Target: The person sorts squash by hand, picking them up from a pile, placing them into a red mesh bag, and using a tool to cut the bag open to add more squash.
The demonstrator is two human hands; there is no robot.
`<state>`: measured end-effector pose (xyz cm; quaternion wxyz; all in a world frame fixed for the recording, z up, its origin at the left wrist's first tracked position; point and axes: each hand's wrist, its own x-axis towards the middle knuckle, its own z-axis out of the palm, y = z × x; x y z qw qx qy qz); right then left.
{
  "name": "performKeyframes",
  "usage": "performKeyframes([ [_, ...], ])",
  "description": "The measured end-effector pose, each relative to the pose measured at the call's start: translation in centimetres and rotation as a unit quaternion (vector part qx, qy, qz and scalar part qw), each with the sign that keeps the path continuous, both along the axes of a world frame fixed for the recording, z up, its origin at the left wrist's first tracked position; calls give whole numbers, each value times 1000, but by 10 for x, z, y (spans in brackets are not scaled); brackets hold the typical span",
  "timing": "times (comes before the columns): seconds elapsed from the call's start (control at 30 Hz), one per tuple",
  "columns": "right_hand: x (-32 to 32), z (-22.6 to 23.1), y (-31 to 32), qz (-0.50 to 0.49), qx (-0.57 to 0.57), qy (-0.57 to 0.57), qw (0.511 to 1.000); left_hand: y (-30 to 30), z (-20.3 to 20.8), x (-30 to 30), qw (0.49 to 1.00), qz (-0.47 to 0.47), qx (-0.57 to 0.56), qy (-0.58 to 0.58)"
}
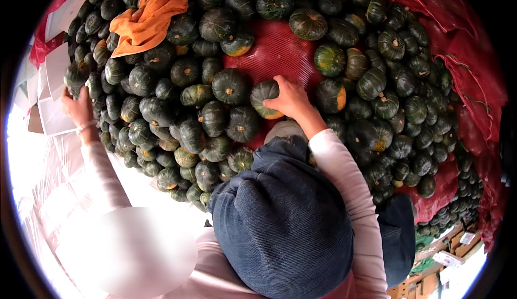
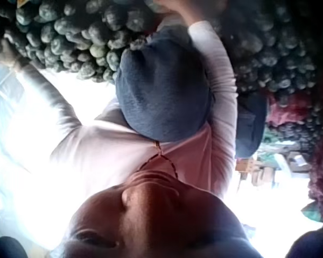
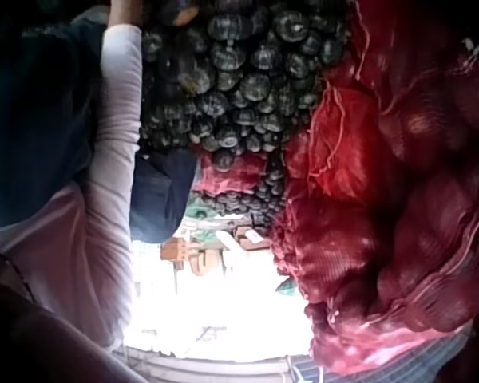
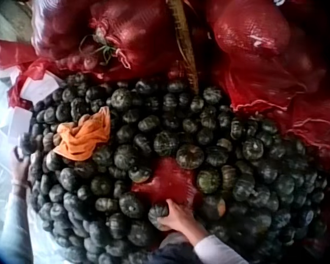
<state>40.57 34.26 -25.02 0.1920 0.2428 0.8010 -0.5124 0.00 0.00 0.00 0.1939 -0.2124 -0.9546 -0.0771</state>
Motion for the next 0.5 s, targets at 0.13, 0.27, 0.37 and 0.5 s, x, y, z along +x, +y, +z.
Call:
performKeyframes([
  [0.13, -13, 13, 43, -8, -32, -4, 999, 148, -93, 147, 959, -135, 81, -237],
  [0.27, 49, 21, 20, -188, -415, 72, 887, 189, -159, 226, 848, -298, -146, -413],
  [0.37, 78, 18, 58, -354, -655, 174, 645, 209, -191, 255, 831, -252, -344, -358],
  [0.5, 89, 14, 104, -436, -711, 134, 536, 233, -193, 269, 800, -209, -421, -372],
])
